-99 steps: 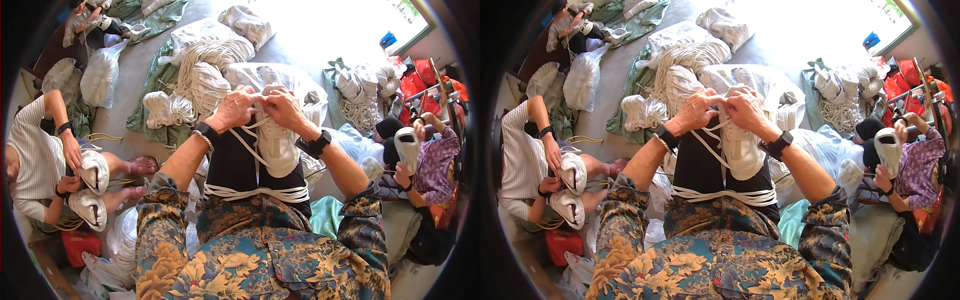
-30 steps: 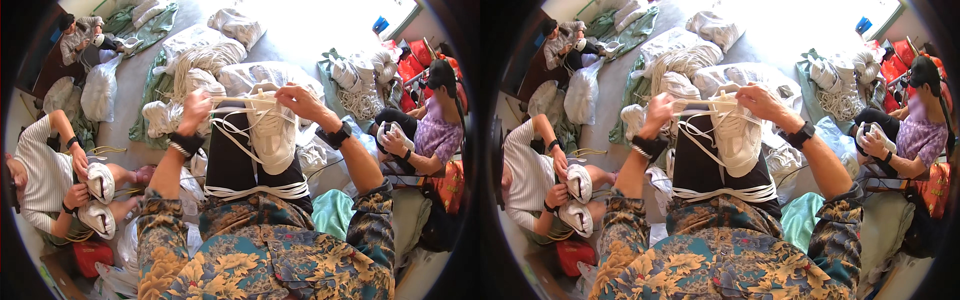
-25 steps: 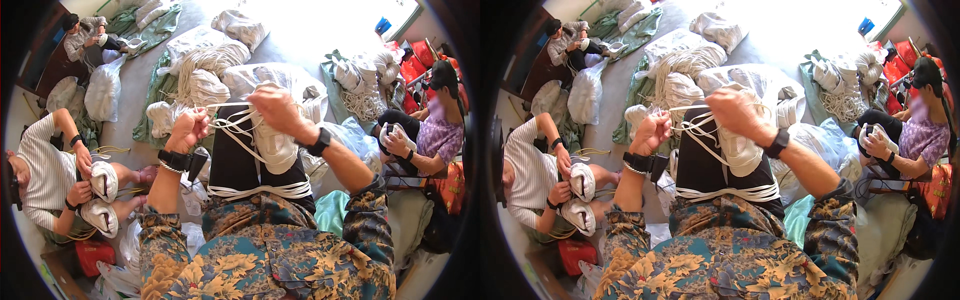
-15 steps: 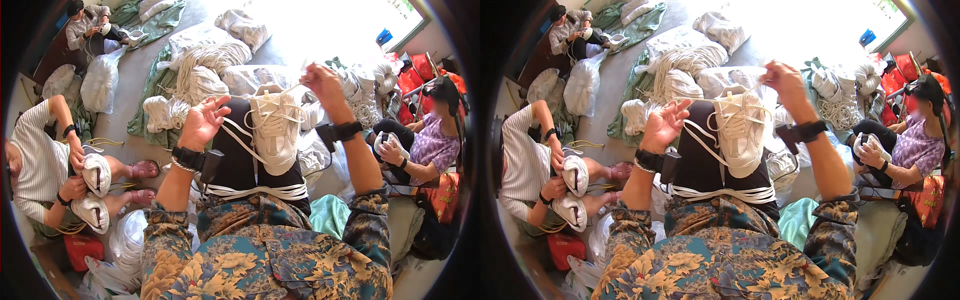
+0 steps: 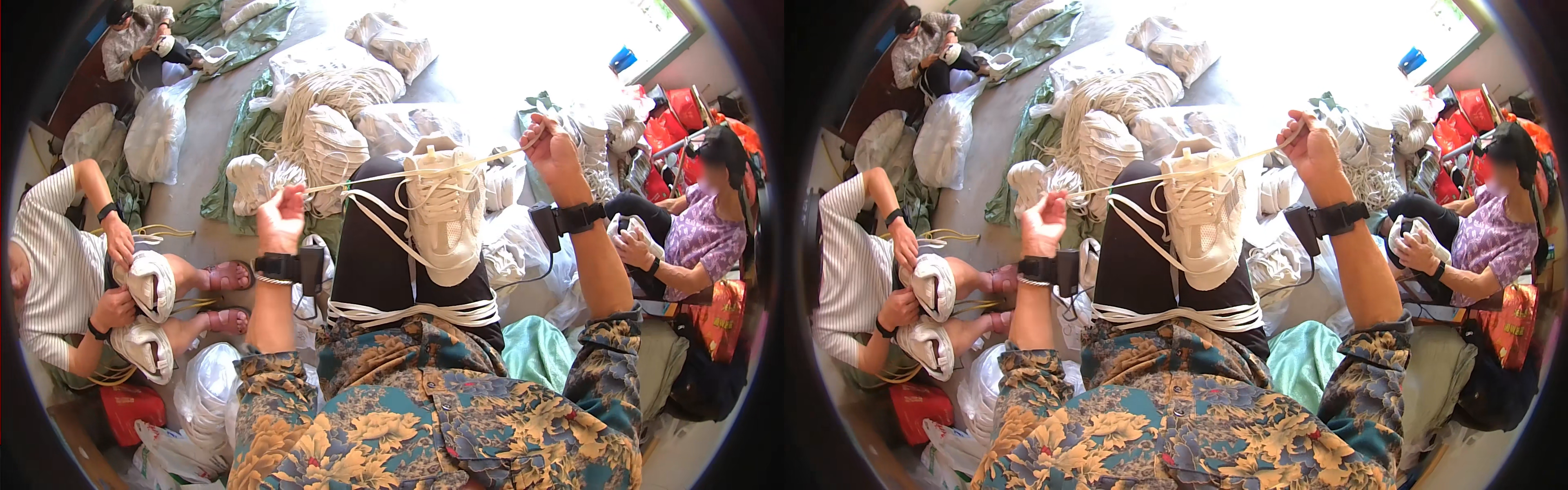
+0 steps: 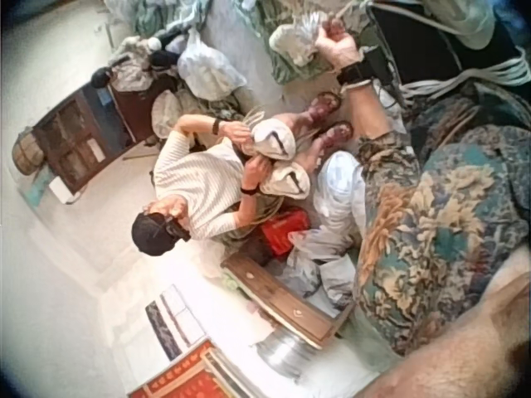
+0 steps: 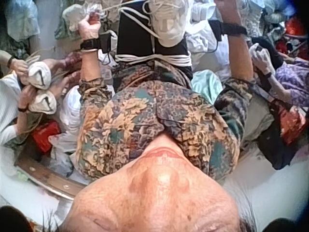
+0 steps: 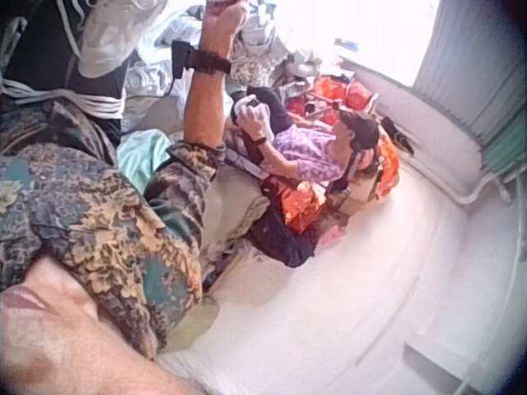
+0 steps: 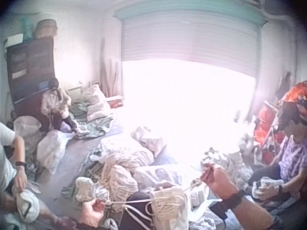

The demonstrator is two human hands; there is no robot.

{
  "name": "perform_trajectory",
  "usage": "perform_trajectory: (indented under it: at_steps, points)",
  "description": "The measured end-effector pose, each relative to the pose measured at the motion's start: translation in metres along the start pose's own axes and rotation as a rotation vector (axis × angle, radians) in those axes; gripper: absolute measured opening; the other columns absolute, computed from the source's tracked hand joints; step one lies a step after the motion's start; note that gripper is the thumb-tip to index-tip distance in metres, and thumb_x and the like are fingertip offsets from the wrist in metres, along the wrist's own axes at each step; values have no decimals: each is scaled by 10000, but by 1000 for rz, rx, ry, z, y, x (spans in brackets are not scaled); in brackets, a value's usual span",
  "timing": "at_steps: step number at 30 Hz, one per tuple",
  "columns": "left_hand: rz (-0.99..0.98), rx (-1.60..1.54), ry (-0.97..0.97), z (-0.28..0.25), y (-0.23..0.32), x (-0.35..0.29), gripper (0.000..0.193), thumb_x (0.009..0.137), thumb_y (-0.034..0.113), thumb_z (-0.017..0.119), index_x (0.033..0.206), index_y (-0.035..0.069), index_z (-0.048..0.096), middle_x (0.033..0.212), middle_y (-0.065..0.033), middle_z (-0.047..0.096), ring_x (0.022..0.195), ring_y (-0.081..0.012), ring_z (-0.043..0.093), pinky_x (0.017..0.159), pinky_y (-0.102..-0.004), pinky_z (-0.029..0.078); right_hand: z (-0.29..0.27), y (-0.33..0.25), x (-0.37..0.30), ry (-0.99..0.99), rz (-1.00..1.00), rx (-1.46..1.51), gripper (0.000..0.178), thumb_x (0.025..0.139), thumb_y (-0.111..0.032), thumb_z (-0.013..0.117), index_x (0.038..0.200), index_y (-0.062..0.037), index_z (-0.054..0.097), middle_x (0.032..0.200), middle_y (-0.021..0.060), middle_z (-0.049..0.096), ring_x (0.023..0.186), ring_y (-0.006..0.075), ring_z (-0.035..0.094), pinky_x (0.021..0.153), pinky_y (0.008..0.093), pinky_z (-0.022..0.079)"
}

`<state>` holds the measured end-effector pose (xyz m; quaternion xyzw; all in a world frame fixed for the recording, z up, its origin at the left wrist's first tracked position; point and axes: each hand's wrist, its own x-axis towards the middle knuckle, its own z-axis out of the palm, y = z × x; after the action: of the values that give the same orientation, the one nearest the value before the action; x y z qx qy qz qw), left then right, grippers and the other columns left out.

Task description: The person is lacing white sneakers in a shoe manufacturing environment.

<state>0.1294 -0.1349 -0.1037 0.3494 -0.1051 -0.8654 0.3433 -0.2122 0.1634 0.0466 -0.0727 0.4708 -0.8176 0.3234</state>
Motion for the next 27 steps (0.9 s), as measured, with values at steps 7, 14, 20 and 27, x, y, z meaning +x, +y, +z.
perform_trajectory:
  at_steps: [7,14,20,27]
  points:
    - [158,542,-383,113,-72,-45,159,798,-7,530,952,-43,538,755,-133,619,662,-199,635,550,-252,528,-6,-26,-12,58,-98,-76,191,939,-162,400,934,-1,503,647,11,435,572,111,417,545,242,382]
    - [212,1392,-644,139,-89,-45,176,859,104,515,794,-28,610,598,-66,596,415,-82,516,351,-202,387,-1,2,-29,88,-53,-411,147,912,-143,484,916,-16,557,493,-71,308,381,28,237,342,197,180]
    - [207,1418,-656,134,-90,-43,185,842,122,507,724,-1,576,521,-38,544,368,-74,460,335,-218,359,21,40,-23,-185,-268,-969,171,845,-149,573,914,-2,626,635,35,586,546,95,528,503,215,418]
    - [108,1489,-706,139,-85,-44,128,737,120,512,701,13,574,505,-22,521,358,-66,427,336,-199,326,78,81,-27,-420,-632,-1500,115,781,-123,593,818,-28,648,769,71,579,785,211,547,701,320,413]
